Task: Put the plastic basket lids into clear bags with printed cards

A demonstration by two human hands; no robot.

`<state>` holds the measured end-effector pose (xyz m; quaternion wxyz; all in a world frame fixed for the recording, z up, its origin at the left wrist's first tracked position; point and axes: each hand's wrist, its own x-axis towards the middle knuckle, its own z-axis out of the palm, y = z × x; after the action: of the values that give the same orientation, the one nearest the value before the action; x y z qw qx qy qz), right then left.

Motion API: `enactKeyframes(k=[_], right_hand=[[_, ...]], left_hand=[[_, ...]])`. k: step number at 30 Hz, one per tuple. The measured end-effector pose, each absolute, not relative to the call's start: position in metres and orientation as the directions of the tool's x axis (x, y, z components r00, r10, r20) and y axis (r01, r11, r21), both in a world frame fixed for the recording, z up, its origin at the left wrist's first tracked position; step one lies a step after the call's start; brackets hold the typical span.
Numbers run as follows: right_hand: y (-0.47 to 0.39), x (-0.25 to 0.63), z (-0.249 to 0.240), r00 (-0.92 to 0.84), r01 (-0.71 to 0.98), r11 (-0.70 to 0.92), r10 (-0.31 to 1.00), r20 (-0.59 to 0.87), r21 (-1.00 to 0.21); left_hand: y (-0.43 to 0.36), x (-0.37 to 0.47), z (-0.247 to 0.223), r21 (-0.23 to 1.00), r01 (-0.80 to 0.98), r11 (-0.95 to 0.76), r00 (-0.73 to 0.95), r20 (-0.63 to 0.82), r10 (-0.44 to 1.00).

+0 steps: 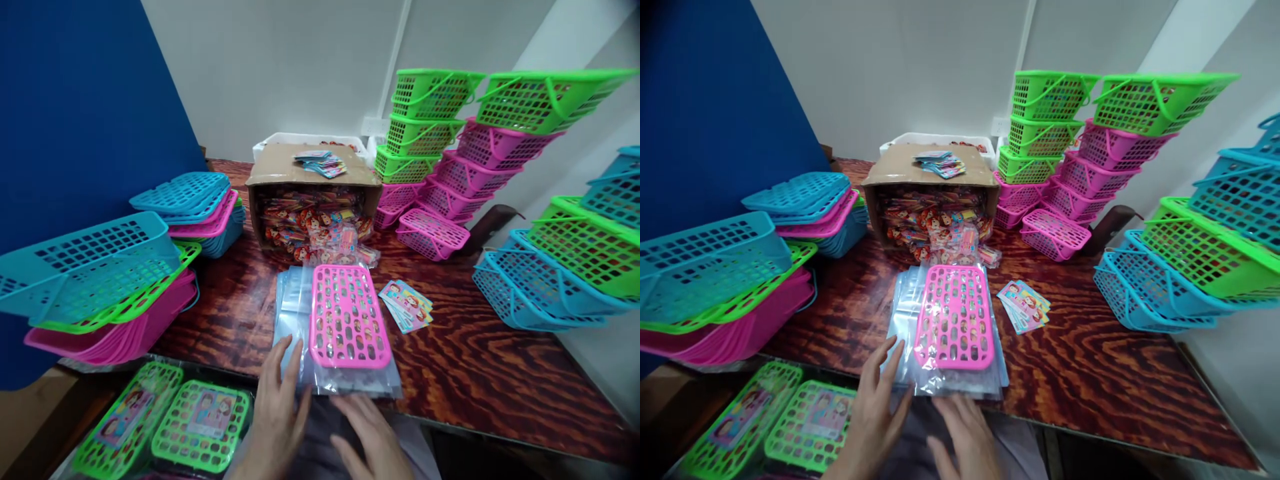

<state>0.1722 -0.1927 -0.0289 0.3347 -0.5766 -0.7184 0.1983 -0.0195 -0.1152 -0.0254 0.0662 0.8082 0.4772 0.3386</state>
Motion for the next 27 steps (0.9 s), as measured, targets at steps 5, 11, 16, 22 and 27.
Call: enactKeyframes(k=[5, 11, 16, 22, 27], right_hand=[[-0.195, 0.242, 0.039, -0.035, 0.264, -0.194, 0.977, -0.210, -0.945], [-0.129, 0.269, 0.037, 0.470, -0.038, -0.116, 0.875, -0.120, -0.993], [-0.075, 0.225, 0.008, 0.391, -0.195, -0.032, 0.914, -0.108, -0.980], [-0.072, 0.210, -0.010, 0.385, -0.250, -0.019, 0.915, -0.118, -0.968], [-0.056, 0.234, -0.039, 0.474, -0.127, -0.094, 0.869, -0.144, -0.987]], left_hand=[[-0.110, -0.014, 0.018, 0.423, 0.513, -0.747, 0.627, 0.410, 0.663], [-0.088, -0.014, 0.044, 0.564, 0.489, -0.665, 0.597, 0.340, 0.727], [-0.071, 0.012, 0.044, 0.376, 0.571, -0.730, 0.680, 0.281, 0.677], [-0.063, 0.031, 0.041, 0.170, 0.611, -0.773, 0.738, 0.232, 0.634], [-0.065, 0.036, 0.038, 0.137, 0.633, -0.762, 0.721, 0.254, 0.645]])
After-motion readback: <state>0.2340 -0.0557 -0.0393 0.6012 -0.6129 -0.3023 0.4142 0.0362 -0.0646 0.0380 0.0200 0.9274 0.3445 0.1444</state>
